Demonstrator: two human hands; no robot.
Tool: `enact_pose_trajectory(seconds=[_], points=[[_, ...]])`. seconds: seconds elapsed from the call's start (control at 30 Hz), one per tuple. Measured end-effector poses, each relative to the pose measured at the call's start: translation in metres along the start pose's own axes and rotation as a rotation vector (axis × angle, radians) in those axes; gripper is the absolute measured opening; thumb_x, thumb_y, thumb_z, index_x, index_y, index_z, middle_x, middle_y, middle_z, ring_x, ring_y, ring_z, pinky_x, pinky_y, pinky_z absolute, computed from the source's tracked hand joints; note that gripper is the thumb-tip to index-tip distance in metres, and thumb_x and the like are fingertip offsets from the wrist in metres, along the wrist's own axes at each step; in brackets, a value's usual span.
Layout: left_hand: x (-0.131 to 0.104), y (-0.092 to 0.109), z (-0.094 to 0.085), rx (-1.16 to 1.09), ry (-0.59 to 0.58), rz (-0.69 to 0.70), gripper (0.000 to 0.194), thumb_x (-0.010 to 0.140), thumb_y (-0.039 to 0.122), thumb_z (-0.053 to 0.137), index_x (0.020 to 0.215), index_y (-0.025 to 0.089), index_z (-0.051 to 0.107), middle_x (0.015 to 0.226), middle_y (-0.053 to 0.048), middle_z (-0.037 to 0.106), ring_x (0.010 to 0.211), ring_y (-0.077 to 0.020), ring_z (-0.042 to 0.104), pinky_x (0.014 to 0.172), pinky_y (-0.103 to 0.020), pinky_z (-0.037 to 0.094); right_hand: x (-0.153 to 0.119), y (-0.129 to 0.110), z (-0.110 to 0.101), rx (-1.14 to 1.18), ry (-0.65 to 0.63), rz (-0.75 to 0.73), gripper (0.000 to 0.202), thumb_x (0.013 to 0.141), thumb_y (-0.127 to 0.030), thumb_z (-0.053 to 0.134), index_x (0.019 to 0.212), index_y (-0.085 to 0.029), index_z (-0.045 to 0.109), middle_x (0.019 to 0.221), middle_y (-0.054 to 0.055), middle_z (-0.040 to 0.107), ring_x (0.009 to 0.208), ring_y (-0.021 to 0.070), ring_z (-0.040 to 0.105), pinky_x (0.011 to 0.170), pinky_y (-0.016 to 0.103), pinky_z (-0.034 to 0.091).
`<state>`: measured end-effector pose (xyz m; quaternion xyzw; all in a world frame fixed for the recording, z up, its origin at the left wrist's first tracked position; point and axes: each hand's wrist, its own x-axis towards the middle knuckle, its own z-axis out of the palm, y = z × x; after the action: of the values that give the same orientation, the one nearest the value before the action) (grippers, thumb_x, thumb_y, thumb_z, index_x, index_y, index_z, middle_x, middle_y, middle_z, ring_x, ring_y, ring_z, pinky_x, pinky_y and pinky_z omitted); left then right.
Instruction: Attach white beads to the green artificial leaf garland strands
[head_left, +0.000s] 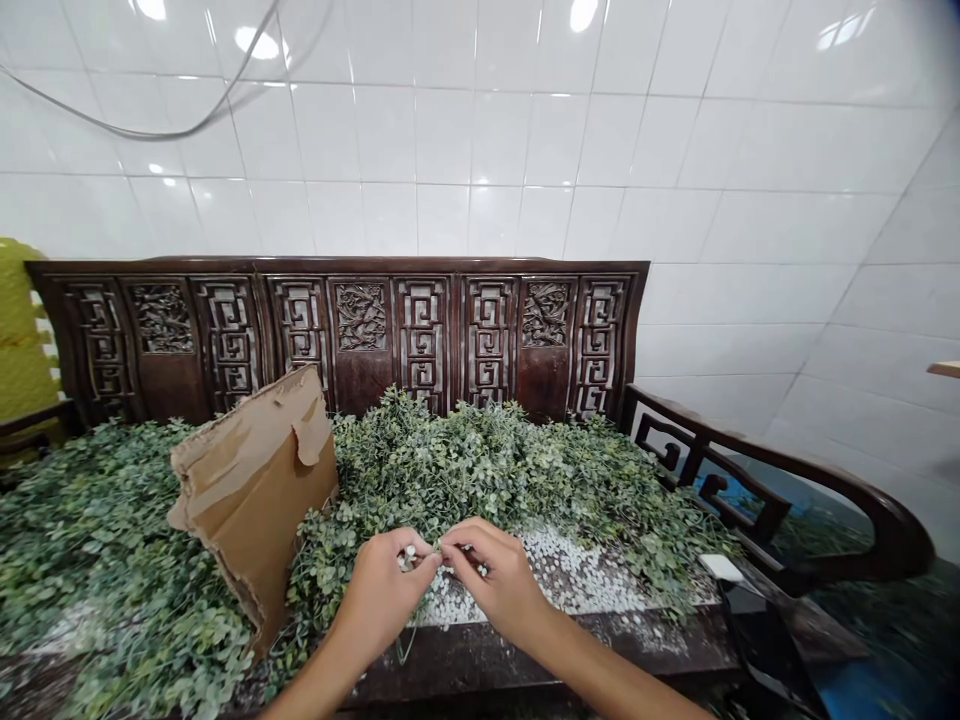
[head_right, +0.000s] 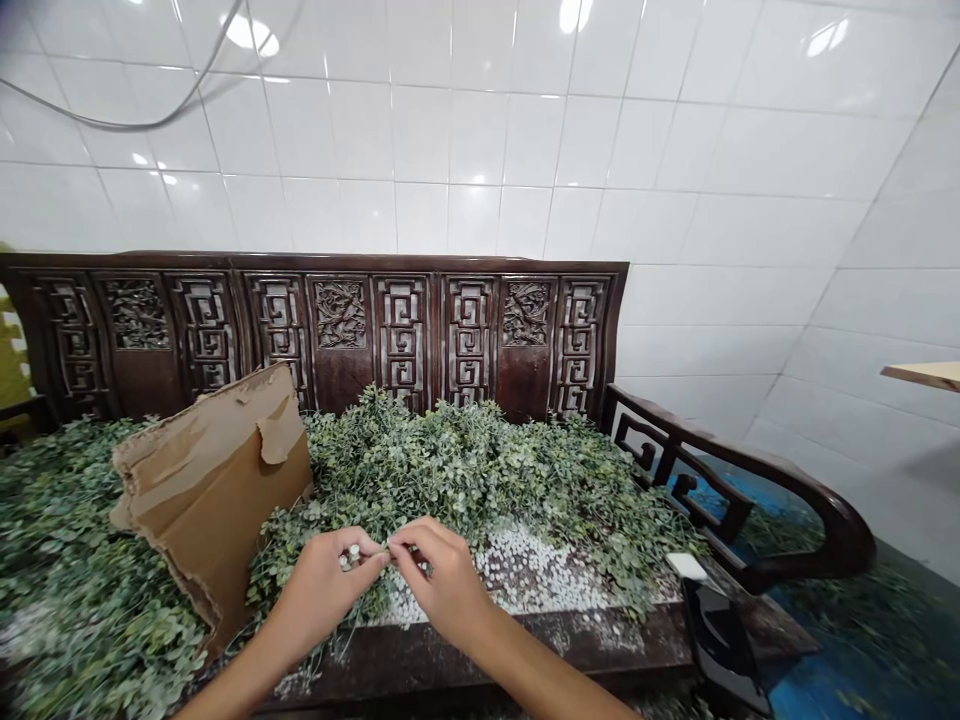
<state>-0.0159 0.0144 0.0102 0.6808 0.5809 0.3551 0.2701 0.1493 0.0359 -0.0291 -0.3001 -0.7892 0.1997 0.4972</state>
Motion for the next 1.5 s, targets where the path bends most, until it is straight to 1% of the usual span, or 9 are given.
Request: enact_pose_trajectory(seconds=[0.53,0.7,0.9,1.07,1.2,1.37,1.5], points=[[-0.002,-0.002,0.004,0.017,0.009,0.027,0.025,0.074,0.034,0.049,0.057,0.018,0.057,0.058,0.001,0.056,0.063,-0.0166,0.05,0.061,-0.024,0.035,0.0,-0.003,0.001,0.005,0.021,0.0,0.013,0.091,-0.019,0.054,0.091,-0.019,0.067,0.083,0.007,0.066,0.078,0.0177,0.064,0.067,0.028,0.053],[-0.003,0.001,0.003,0.019,0.007,-0.001,0.025,0.073,0.035,0.048,0.055,0.019,0.051,0.055,0.003,0.049,0.059,-0.015,0.044,0.058,-0.024,0.03,0.001,-0.005,-0.001,0.0,0.0,-0.028,0.014,0.091,-0.019,0.053,0.091,-0.02,0.067,0.082,0.007,0.067,0.077,0.018,0.064,0.067,0.029,0.053],[-0.004,0.0,0.007,0.024,0.006,0.006,0.024,0.074,0.035,0.045,0.056,0.019,0.049,0.055,0.004,0.043,0.058,-0.0136,0.039,0.056,-0.024,0.027,0.001,-0.005,-0.001,-0.012,-0.022,-0.091,0.015,0.092,-0.017,0.051,0.092,-0.018,0.066,0.084,0.008,0.067,0.079,0.0181,0.063,0.07,0.029,0.051],[-0.007,-0.001,0.009,0.025,0.02,0.012,0.025,0.075,0.035,0.043,0.057,0.019,0.046,0.056,0.004,0.04,0.058,-0.0131,0.037,0.055,-0.023,0.027,0.002,-0.005,0.0,-0.005,-0.046,-0.08,0.014,0.092,-0.017,0.051,0.092,-0.018,0.065,0.083,0.007,0.066,0.078,0.0172,0.062,0.07,0.028,0.05],[-0.007,-0.001,0.008,0.027,0.028,0.026,0.024,0.075,0.034,0.045,0.057,0.019,0.047,0.055,0.004,0.04,0.057,-0.0128,0.037,0.054,-0.023,0.026,0.002,-0.006,-0.003,0.004,-0.04,-0.075,0.013,0.092,-0.017,0.051,0.092,-0.019,0.064,0.082,0.006,0.065,0.077,0.0166,0.062,0.07,0.028,0.05],[-0.005,0.002,0.005,0.015,0.031,0.052,0.021,0.073,0.031,0.047,0.056,0.019,0.047,0.055,0.004,0.044,0.057,-0.0134,0.04,0.055,-0.023,0.028,0.002,-0.008,-0.007,0.017,-0.086,-0.08,0.015,0.093,-0.017,0.049,0.095,-0.019,0.063,0.086,0.007,0.065,0.08,0.0171,0.061,0.072,0.029,0.05],[-0.005,0.002,0.003,0.014,0.016,0.044,0.017,0.071,0.028,0.048,0.057,0.019,0.05,0.056,0.003,0.049,0.057,-0.0139,0.044,0.056,-0.023,0.031,0.002,-0.011,-0.004,0.029,-0.034,-0.01,0.014,0.093,-0.02,0.05,0.092,-0.02,0.064,0.084,0.007,0.065,0.079,0.0175,0.061,0.068,0.029,0.05]])
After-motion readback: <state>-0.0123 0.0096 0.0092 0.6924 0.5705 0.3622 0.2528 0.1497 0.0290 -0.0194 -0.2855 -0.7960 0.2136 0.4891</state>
